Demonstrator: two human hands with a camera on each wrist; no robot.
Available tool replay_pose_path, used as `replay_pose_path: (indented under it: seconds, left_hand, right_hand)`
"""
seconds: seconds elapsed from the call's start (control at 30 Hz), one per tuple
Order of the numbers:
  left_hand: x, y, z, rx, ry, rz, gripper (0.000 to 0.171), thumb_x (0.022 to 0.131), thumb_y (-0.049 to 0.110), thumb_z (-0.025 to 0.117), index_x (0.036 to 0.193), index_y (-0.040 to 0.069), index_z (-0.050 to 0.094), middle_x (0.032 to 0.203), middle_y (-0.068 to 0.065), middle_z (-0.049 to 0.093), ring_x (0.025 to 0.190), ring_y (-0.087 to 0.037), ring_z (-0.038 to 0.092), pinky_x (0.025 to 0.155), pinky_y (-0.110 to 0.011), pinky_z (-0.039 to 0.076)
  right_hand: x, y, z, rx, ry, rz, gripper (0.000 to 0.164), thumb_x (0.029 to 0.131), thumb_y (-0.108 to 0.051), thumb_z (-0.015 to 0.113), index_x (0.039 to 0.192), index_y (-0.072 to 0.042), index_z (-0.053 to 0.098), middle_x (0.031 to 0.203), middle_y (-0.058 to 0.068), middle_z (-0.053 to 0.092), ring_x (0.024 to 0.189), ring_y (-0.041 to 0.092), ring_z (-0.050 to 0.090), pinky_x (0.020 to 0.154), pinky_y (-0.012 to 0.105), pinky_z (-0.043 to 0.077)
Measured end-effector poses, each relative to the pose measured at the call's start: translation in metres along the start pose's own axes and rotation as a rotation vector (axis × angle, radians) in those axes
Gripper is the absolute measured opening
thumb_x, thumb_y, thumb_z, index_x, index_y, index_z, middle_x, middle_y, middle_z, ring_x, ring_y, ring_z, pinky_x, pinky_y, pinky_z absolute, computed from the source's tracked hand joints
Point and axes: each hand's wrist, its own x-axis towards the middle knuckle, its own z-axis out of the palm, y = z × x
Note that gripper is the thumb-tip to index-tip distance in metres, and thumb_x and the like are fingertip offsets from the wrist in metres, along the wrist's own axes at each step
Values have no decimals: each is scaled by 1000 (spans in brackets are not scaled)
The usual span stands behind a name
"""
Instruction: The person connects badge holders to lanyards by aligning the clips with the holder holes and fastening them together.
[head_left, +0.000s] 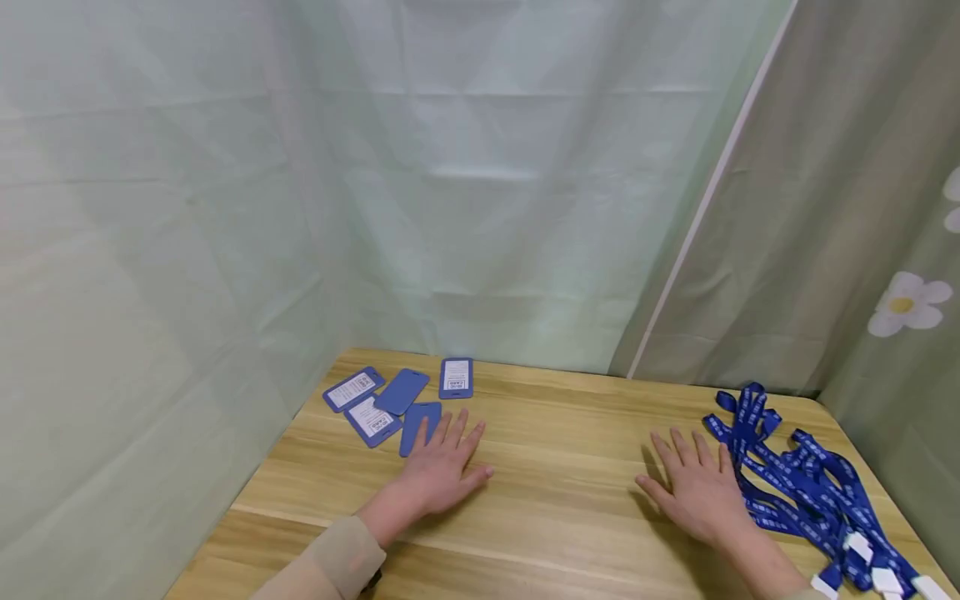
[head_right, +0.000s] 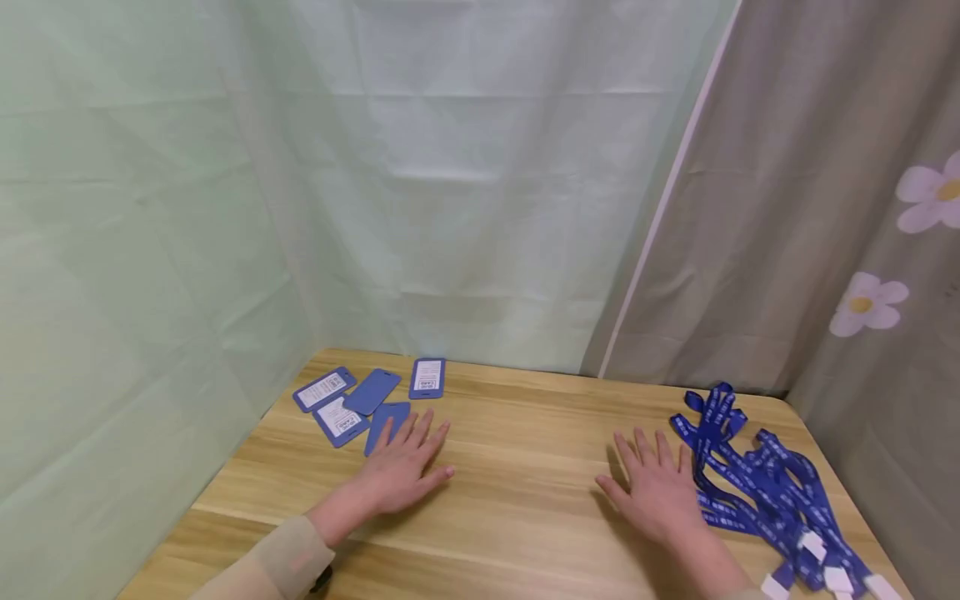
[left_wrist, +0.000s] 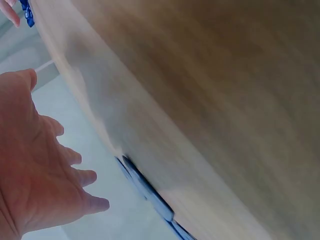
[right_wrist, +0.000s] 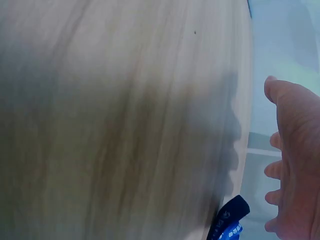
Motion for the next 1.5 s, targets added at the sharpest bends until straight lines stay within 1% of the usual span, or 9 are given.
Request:
replay_pose_path:
  seconds: [0.1,0.2,0.4,0.63,0.77,0.97,1.1,1.3,1.5]
  left_hand:
    - [1,6,-3,5,-21,21,78,102,68,35,164,23,26,170,-14,14,154,-42,13,120,-66,4]
    - [1,14,-7,5,-37,61,76,103,66,37,164,21,27,170,-15,14,154,-41,12,120,-66,6]
    - [2,28,-11,12,-58,152,76,103,65,38,165,22,25,170,-14,11,155,-39,10,120,-66,6]
    - [4,50,-16,59,-90,280,76,103,67,35,165,25,23,171,-10,9,155,-36,10,121,-63,8]
    - [7,62,-16,69,-105,342,76,103,68,34,166,27,20,171,-9,8,156,-34,9,122,-62,7]
    - [11,80,-15,76,-109,420,75,104,66,34,166,27,20,171,-9,6,156,-32,7,122,-61,7]
    - [13,94,-15,95,-111,463,75,103,68,31,166,28,18,172,-8,5,156,-31,7,122,-60,8]
    - [15,117,-13,117,-124,523,76,102,71,26,166,30,17,172,-5,2,156,-30,8,123,-58,8]
    - [14,140,-10,141,-125,553,76,101,74,23,166,34,14,172,-3,1,157,-28,9,124,-56,8]
  right_hand:
    - [-2,5,-4,-3,-4,1,84,97,-68,52,157,-11,42,158,30,34,145,58,19,111,78,7]
    - [-5,13,-9,-8,-12,11,85,97,-69,52,158,-10,41,158,31,33,144,59,18,109,80,7]
    - [-11,30,-15,-23,-17,31,87,97,-69,50,157,-7,40,159,33,30,143,61,18,108,81,5]
    - [-22,51,-24,-36,-48,72,89,97,-71,49,158,-7,38,157,35,31,142,62,18,107,81,1]
    - [-29,66,-30,-43,-77,109,95,95,-76,45,158,-6,37,157,36,29,141,64,16,107,81,-1]
    - [-40,86,-38,-53,-90,151,100,94,-79,41,157,-2,37,155,39,29,139,67,15,105,82,-3]
    - [-48,101,-43,-53,-96,169,97,96,-76,41,157,-1,35,155,40,27,138,68,14,104,83,-3]
    - [-58,122,-47,-40,-84,179,85,103,-66,39,157,-1,34,155,40,26,138,67,14,102,85,2]
    - [-65,138,-52,-34,-44,154,73,107,-54,44,158,-2,34,153,40,30,136,66,19,101,85,6]
